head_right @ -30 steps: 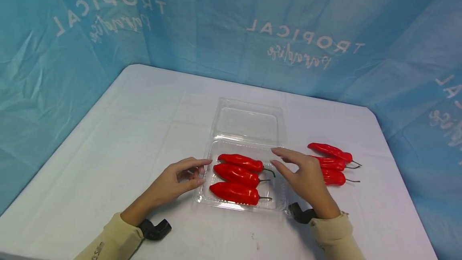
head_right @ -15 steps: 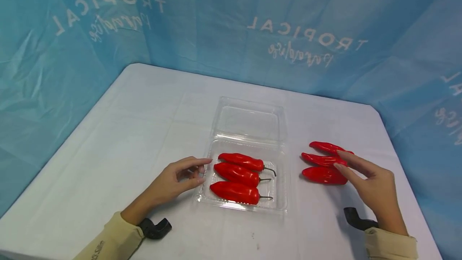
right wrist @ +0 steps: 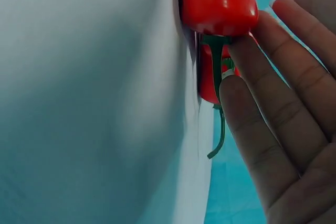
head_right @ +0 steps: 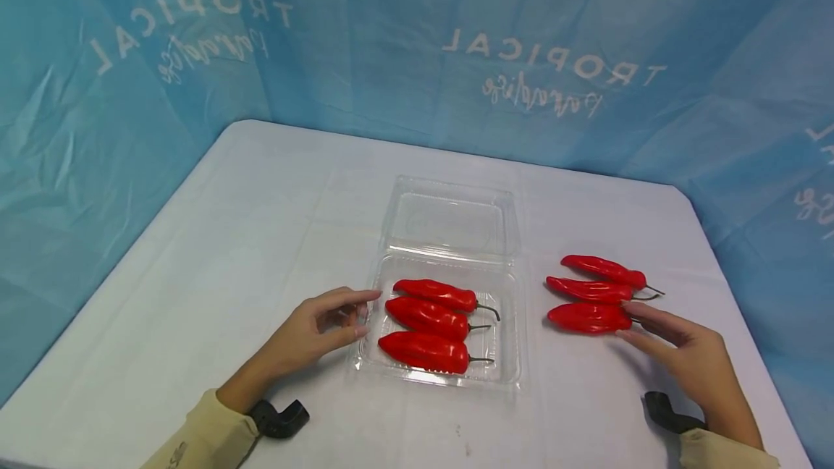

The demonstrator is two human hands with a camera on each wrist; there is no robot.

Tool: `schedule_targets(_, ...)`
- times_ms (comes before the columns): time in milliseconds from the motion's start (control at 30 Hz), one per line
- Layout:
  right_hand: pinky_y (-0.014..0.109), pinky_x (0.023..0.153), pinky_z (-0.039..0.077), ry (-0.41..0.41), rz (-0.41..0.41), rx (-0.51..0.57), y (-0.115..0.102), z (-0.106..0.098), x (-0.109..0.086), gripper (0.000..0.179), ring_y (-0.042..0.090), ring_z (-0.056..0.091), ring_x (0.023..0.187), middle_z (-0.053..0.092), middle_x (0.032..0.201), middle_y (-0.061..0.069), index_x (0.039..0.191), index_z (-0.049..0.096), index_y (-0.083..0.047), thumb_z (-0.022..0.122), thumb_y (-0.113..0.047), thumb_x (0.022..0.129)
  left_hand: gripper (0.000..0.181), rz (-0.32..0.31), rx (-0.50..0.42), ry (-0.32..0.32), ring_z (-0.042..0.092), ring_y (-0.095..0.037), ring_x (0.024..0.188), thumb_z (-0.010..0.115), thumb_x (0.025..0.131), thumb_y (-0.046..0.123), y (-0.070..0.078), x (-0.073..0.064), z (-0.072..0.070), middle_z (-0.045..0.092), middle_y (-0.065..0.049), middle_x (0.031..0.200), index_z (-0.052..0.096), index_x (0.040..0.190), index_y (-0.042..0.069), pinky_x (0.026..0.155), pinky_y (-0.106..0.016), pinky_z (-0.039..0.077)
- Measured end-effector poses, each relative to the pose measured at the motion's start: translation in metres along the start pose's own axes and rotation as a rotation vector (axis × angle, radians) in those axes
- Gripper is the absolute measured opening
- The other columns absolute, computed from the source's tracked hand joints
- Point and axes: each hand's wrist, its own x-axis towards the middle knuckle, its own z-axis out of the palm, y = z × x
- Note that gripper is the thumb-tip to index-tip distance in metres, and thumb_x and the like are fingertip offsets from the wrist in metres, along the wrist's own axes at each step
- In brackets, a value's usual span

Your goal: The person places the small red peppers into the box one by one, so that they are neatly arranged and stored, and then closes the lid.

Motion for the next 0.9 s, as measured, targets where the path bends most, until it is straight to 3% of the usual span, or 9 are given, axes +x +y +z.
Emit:
schedule_targets(67,0.04,0.081,0.06,-0.02,-0.011,-0.002,-0.002,0.001,0.0,0.073,0.055,0.049,0.127,0.054,0.143,0.027,0.147,0.054,-0.006,0.076,-0.045,0.091,0.048,0.003,-0.003,0.001,0.061,-0.019,0.091,0.075,0.092,0.016,-0.001,-0.001,0.0,0.065,0.004,0.101,0.065,0.138,0.019,0.086,-0.032,0.057)
schedule_targets(133,0.059,0.086,0.055,-0.029,-0.022,-0.011,-0.004,0.001,0.0,0.074,0.058,0.047,0.127,0.052,0.144,0.029,0.148,0.053,-0.006,0.077,-0.044,0.09,0.048,0.007,-0.005,0.001,0.061,-0.019,0.091,0.076,0.091,0.015,-0.001,-0.001,0.0,0.065,0.004,0.101,0.065,0.138,0.019,0.085,-0.032,0.057)
schedule_targets(200,0.071,0.086,0.046,-0.035,-0.035,-0.024,-0.006,0.003,0.0,0.073,0.06,0.047,0.126,0.05,0.145,0.031,0.149,0.053,-0.007,0.079,-0.041,0.089,0.048,0.012,-0.007,0.001,0.061,-0.019,0.091,0.076,0.091,0.015,-0.001,-0.001,0.0,0.065,0.003,0.101,0.065,0.138,0.019,0.085,-0.032,0.057)
schedule_targets(233,0.071,0.085,0.047,-0.028,-0.048,-0.042,-0.007,0.003,-0.001,0.072,0.06,0.048,0.124,0.051,0.143,0.032,0.148,0.054,-0.007,0.08,-0.038,0.089,0.048,0.016,-0.006,0.0,0.061,-0.019,0.091,0.076,0.091,0.015,-0.001,0.0,0.0,0.065,0.003,0.101,0.065,0.138,0.019,0.084,-0.032,0.057)
schedule_targets(500,0.055,0.073,0.059,0.032,-0.14,-0.143,-0.013,0.008,-0.004,0.064,0.056,0.06,0.109,0.063,0.128,0.031,0.14,0.063,-0.007,0.087,-0.017,0.082,0.049,0.024,-0.014,-0.002,0.061,-0.019,0.091,0.077,0.091,0.013,-0.001,0.0,-0.001,0.065,0.005,0.102,0.065,0.138,0.018,0.084,-0.032,0.057)
schedule_targets(567,0.052,0.071,0.06,0.032,-0.132,-0.133,-0.013,0.009,-0.005,0.064,0.054,0.061,0.108,0.064,0.127,0.03,0.139,0.063,-0.008,0.087,-0.019,0.082,0.049,0.022,-0.015,-0.001,0.061,-0.019,0.091,0.077,0.091,0.013,-0.002,0.0,0.0,0.065,0.005,0.103,0.065,0.138,0.018,0.084,-0.032,0.057)
schedule_targets(667,0.037,0.067,0.062,0.034,-0.124,-0.119,-0.014,0.009,-0.006,0.063,0.051,0.063,0.107,0.065,0.126,0.029,0.139,0.064,-0.008,0.087,-0.023,0.082,0.049,0.021,-0.016,0.003,0.061,-0.019,0.091,0.077,0.091,0.013,-0.002,0.0,0.0,0.065,0.005,0.103,0.065,0.138,0.018,0.084,-0.031,0.057)
schedule_targets(800,0.017,0.059,0.052,0.046,-0.118,-0.112,-0.014,0.009,-0.007,0.062,0.048,0.065,0.102,0.066,0.124,0.028,0.138,0.065,-0.008,0.087,-0.028,0.083,0.049,0.02,-0.018,0.005,0.061,-0.019,0.092,0.077,0.091,0.014,-0.003,0.0,0.0,0.066,0.005,0.103,0.065,0.138,0.019,0.085,-0.031,0.057)
schedule_targets(900,0.016,0.059,0.049,0.054,-0.098,-0.106,-0.015,0.01,-0.009,0.063,0.048,0.065,0.103,0.066,0.124,0.028,0.138,0.065,-0.008,0.085,-0.035,0.084,0.049,0.021,-0.016,0.003,0.061,-0.019,0.092,0.077,0.091,0.015,-0.003,0.0,0.0,0.066,0.005,0.104,0.065,0.138,0.02,0.085,-0.031,0.057)
